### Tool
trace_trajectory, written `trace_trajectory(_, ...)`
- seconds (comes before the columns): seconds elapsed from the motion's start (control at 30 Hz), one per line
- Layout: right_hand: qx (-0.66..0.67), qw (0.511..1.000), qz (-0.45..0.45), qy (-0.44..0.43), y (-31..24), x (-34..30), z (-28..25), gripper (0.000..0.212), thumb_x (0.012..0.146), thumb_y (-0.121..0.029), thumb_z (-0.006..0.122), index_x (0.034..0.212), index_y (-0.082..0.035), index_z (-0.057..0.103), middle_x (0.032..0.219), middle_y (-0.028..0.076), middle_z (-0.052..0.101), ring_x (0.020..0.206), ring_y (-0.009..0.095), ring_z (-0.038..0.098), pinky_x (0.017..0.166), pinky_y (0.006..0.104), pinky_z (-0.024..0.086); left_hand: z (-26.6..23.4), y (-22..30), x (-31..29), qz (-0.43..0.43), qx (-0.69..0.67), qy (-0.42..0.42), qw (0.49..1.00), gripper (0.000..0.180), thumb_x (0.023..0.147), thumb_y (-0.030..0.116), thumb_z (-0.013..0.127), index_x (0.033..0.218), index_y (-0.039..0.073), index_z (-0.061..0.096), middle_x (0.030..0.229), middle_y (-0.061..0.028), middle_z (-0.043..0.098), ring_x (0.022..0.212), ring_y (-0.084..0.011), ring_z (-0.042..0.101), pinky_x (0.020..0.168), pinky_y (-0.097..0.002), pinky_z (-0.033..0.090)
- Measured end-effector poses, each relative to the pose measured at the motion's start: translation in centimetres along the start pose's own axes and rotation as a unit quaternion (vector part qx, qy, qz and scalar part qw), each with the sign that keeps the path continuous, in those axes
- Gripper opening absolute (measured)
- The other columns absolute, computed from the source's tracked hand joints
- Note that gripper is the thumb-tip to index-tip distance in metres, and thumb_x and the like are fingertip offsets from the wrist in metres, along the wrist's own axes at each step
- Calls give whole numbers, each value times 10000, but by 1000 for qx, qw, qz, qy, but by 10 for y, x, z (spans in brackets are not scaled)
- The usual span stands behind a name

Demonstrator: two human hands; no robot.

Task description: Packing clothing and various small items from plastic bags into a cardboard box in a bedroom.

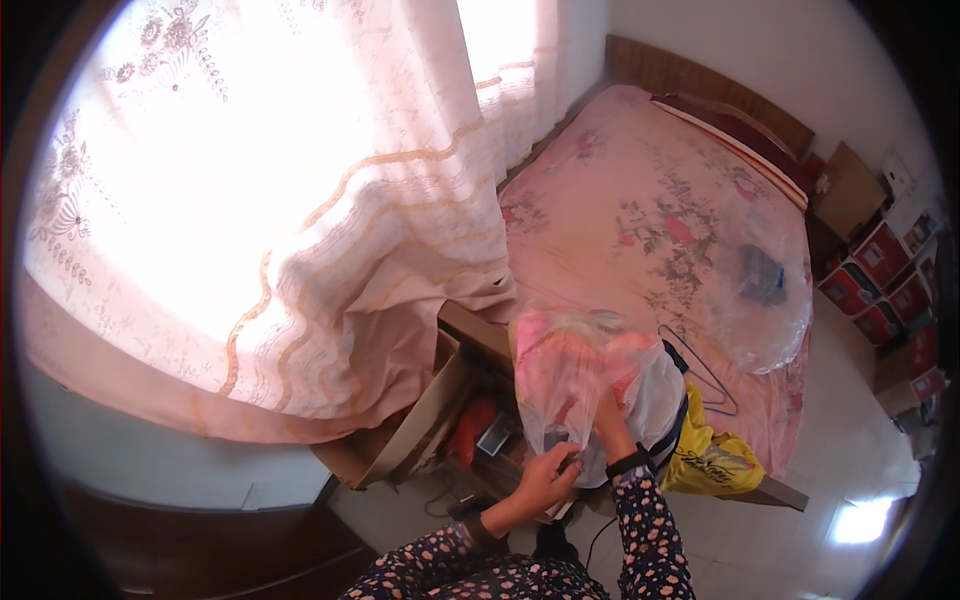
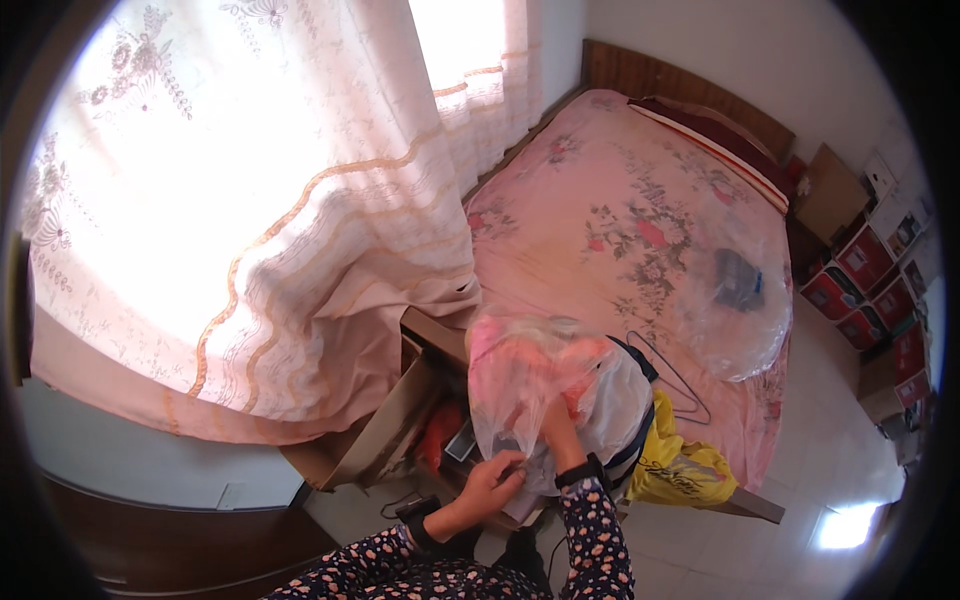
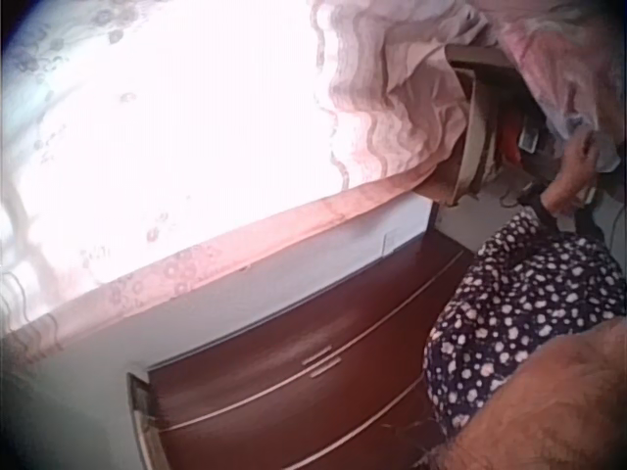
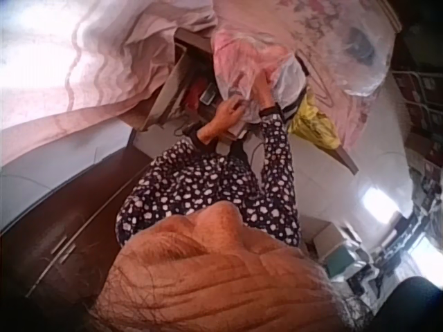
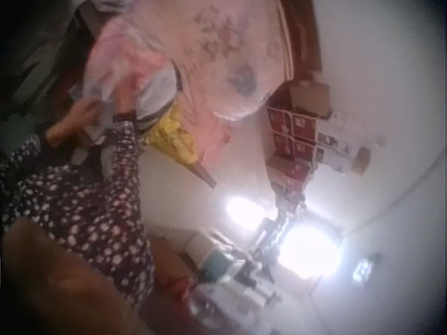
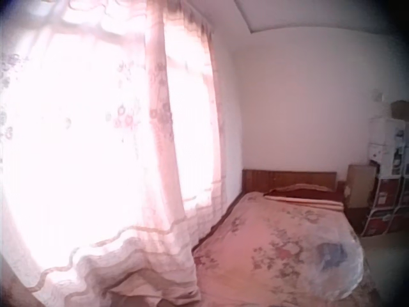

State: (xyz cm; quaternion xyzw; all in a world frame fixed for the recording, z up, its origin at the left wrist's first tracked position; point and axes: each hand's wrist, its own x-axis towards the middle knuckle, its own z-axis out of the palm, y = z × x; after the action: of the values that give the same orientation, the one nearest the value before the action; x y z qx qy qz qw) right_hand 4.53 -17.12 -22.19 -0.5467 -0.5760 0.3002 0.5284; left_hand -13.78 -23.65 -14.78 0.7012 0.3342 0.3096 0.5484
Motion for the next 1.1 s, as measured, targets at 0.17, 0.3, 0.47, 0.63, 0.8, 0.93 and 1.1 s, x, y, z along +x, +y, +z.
trace_trajectory(0.17,206,953,220,29,-64,-45,-12,281,889,-155,511,1106,-1,601,985,49,636,896,116,592,819,246,456,-2,5,4,7,53,22,998,271,821,134,605,1075,51,563,867,-159,624,770,-289,631,665,-335,490)
trace_trajectory(0.3,261,926,262,77,-87,-76,-16,283,898,-160,510,1103,15,597,951,59,644,892,133,597,815,241,456,6,10,3,56,122,22,991,290,792,114,605,1070,39,570,889,-167,622,802,-327,622,687,-374,492)
trace_trajectory(0.47,251,932,261,-5,-108,-86,-14,209,903,-131,513,993,23,622,882,65,650,842,133,601,804,254,463,13,8,-13,42,229,-49,971,346,768,86,597,1109,41,560,919,-159,629,846,-339,611,723,-399,486)
trace_trajectory(0.63,245,948,201,35,-101,-93,-10,182,912,-113,515,986,21,614,847,54,644,808,128,607,774,264,478,7,8,-22,155,202,43,966,372,744,41,597,1115,43,580,923,-144,632,842,-332,609,724,-391,489)
trace_trajectory(0.8,344,901,254,66,-112,-107,-6,172,917,-90,494,971,31,604,769,43,618,742,138,597,731,263,478,-20,8,-22,140,151,114,972,245,735,-21,592,974,23,619,891,-136,624,792,-303,611,689,-352,490)
trace_trajectory(0.93,276,923,269,-16,-124,-124,-3,168,918,-87,498,998,24,596,725,35,599,689,127,583,671,257,477,-36,8,-12,85,135,162,974,162,755,-41,587,909,6,610,838,-137,602,745,-278,609,657,-315,485)
trace_trajectory(1.1,182,948,256,-48,-132,-137,10,162,907,-94,521,1002,8,603,734,25,605,688,97,576,642,247,475,-35,22,8,109,172,118,972,225,751,10,618,975,15,599,850,-136,592,742,-283,604,657,-324,485)
